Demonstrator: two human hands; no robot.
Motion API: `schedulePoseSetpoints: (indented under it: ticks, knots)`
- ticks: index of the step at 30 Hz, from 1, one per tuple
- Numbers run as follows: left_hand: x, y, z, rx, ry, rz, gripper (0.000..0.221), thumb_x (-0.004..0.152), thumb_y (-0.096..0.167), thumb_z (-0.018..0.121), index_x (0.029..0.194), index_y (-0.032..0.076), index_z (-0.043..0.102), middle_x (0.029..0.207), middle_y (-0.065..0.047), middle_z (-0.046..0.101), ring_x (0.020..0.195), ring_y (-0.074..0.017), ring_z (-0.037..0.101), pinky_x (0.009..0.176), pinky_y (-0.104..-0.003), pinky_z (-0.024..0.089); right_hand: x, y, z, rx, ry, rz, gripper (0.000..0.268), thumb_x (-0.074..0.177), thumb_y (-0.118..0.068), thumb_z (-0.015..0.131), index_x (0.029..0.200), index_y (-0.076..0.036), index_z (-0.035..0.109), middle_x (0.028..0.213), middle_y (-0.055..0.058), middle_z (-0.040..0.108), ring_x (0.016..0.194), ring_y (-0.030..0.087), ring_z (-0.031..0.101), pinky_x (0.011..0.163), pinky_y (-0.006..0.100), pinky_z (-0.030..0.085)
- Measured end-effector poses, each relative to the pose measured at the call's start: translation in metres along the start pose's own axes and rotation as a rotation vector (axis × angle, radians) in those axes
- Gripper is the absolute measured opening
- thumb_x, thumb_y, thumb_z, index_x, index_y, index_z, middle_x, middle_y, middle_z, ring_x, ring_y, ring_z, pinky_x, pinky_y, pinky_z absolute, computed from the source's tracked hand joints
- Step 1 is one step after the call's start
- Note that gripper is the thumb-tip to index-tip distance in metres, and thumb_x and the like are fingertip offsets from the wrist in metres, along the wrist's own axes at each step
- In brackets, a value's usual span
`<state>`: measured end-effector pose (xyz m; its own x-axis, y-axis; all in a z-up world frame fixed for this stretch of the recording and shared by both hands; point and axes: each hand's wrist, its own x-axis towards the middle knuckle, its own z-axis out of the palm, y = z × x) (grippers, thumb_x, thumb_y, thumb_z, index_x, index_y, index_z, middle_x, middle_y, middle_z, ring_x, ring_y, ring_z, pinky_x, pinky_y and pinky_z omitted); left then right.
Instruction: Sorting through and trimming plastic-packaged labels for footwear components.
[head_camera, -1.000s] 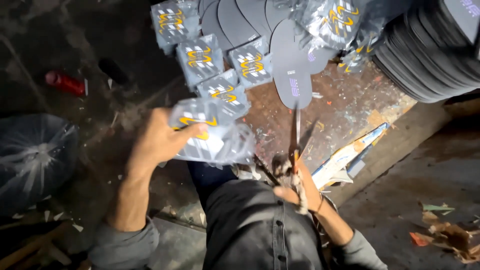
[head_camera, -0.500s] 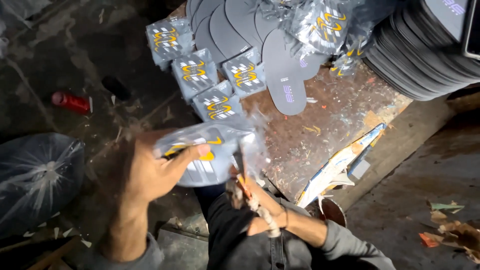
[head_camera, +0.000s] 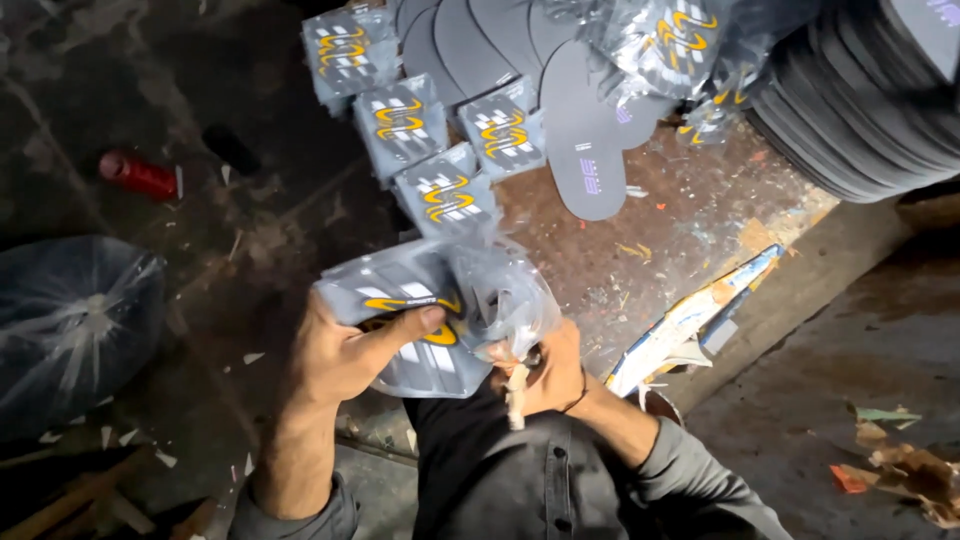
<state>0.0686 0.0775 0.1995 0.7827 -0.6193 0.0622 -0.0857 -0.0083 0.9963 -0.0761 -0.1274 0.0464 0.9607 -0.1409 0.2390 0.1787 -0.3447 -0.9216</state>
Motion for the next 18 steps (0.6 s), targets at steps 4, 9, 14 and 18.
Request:
schedulePoseSetpoints:
  ticks: [4,9,14,18]
  knots:
    - [-0.003,0.011,-0.002,0.199,-0.036,0.042,0.019,0.086,0.013,0.081,0.101,0.002,0.077,0.088,-0.004,0.081,0.079,-0.008,0.074,0.069,-0.027,0.058,0.017,-0.031,-0.007,-0.126,0.145,-0.31,0.023,0.072,-0.015,0.071,0.093,-0.011,0.064,0.087,0.002,0.061,0.076,0.023,0.061,0.071,0.034,0.05]
    - [-0.009,0.024,0.004,0.399,-0.033,0.005,0.017,0.086,0.019,0.081,0.094,0.004,0.078,0.076,-0.008,0.078,0.066,-0.0111,0.075,0.057,-0.029,0.055,0.035,-0.067,-0.007,-0.368,0.152,-0.425,0.037,0.052,-0.022,0.074,0.085,-0.015,0.058,0.086,0.009,0.06,0.082,0.033,0.057,0.083,0.046,0.035]
    - [-0.015,0.03,0.0,0.519,0.079,0.067,0.021,0.084,0.022,0.082,0.088,0.003,0.077,0.071,-0.012,0.074,0.057,-0.0163,0.073,0.049,-0.032,0.05,0.027,-0.051,-0.009,-0.242,0.116,-0.362,0.03,0.064,-0.02,0.081,0.093,-0.02,0.074,0.092,0.004,0.069,0.079,0.023,0.062,0.078,0.035,0.034]
    - [-0.016,0.037,-0.006,0.548,0.096,0.056,0.023,0.084,0.023,0.083,0.088,0.002,0.076,0.072,-0.012,0.074,0.057,-0.0178,0.073,0.05,-0.032,0.051,0.02,-0.029,-0.009,-0.211,0.029,-0.294,0.029,0.065,-0.018,0.08,0.093,-0.013,0.074,0.087,0.003,0.07,0.071,0.023,0.059,0.073,0.034,0.036]
